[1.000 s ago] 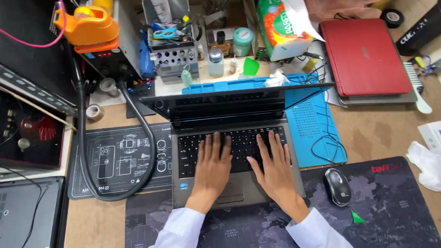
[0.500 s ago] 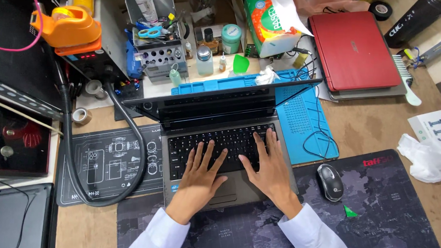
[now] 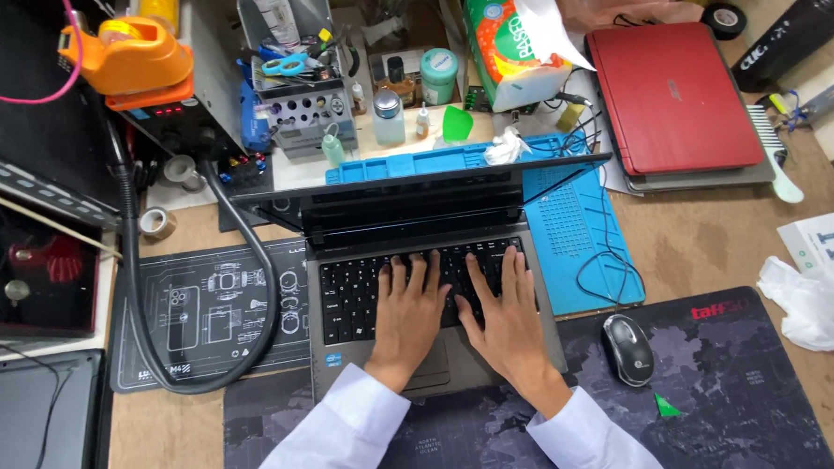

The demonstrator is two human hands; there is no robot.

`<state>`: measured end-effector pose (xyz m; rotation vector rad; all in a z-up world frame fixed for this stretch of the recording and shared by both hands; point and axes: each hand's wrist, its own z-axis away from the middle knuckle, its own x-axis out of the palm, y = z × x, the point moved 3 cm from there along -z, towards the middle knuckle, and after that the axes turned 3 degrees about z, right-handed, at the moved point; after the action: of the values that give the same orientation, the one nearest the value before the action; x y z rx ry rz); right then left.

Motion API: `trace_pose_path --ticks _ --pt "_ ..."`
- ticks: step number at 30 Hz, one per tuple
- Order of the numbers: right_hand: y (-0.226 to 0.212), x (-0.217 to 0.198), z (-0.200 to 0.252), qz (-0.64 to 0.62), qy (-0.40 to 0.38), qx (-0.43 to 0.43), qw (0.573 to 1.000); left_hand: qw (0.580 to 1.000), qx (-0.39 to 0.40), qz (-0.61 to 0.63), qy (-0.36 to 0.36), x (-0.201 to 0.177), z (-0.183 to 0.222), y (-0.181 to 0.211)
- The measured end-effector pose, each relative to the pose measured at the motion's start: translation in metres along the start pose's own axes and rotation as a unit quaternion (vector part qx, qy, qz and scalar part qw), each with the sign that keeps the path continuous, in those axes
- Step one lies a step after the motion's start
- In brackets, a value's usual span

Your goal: Disassembling a laptop by removing screws and the battery to access internal components

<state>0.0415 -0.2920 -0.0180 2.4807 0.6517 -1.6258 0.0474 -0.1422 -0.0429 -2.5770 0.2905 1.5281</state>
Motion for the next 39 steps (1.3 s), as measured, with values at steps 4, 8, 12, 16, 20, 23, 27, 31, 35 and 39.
trace_pose_path --ticks 4,8,12,16,20,23,27,31,35,39 --pt "-0.01 -0.017 -0.01 -0.011 -0.028 -0.024 0.999 0.999 -0.008 -0.03 0.021 -0.014 -0.001 0.002" --pt "-0.002 0.007 -0.013 -0.001 -0.016 -0.055 0.998 0.999 -0.014 -0.015 0.029 -0.015 0.0 0.002" --pt "-0.008 0.02 -0.01 0.015 0.0 -0.067 0.998 0.999 -0.003 0.039 0.037 -0.015 0.006 -0.008" --pt "-0.014 0.024 -0.008 0.066 0.003 -0.052 0.996 0.99 0.003 0.137 0.03 -0.025 0.014 -0.026" --pt "-0.02 0.023 -0.01 0.093 0.006 -0.053 0.994 0.994 -0.03 0.1 0.032 -0.027 0.023 -0.045" --pt "-0.027 0.013 -0.014 0.093 -0.021 -0.053 0.994 0.997 -0.032 0.063 0.029 -0.027 0.027 -0.047" --pt "-0.04 -0.004 -0.024 0.043 -0.093 -0.038 0.994 0.996 -0.048 0.071 0.003 -0.039 0.025 -0.044" --pt "-0.042 0.004 -0.02 0.065 -0.066 -0.046 0.995 0.994 -0.031 0.101 0.017 -0.04 0.025 -0.057" --pt "-0.039 0.02 -0.016 0.049 -0.087 -0.046 0.994 0.991 -0.064 0.114 0.021 -0.044 0.029 -0.07" --pt "-0.038 0.026 -0.011 0.089 -0.025 -0.103 0.99 0.994 -0.073 0.076 0.04 -0.04 0.036 -0.071"
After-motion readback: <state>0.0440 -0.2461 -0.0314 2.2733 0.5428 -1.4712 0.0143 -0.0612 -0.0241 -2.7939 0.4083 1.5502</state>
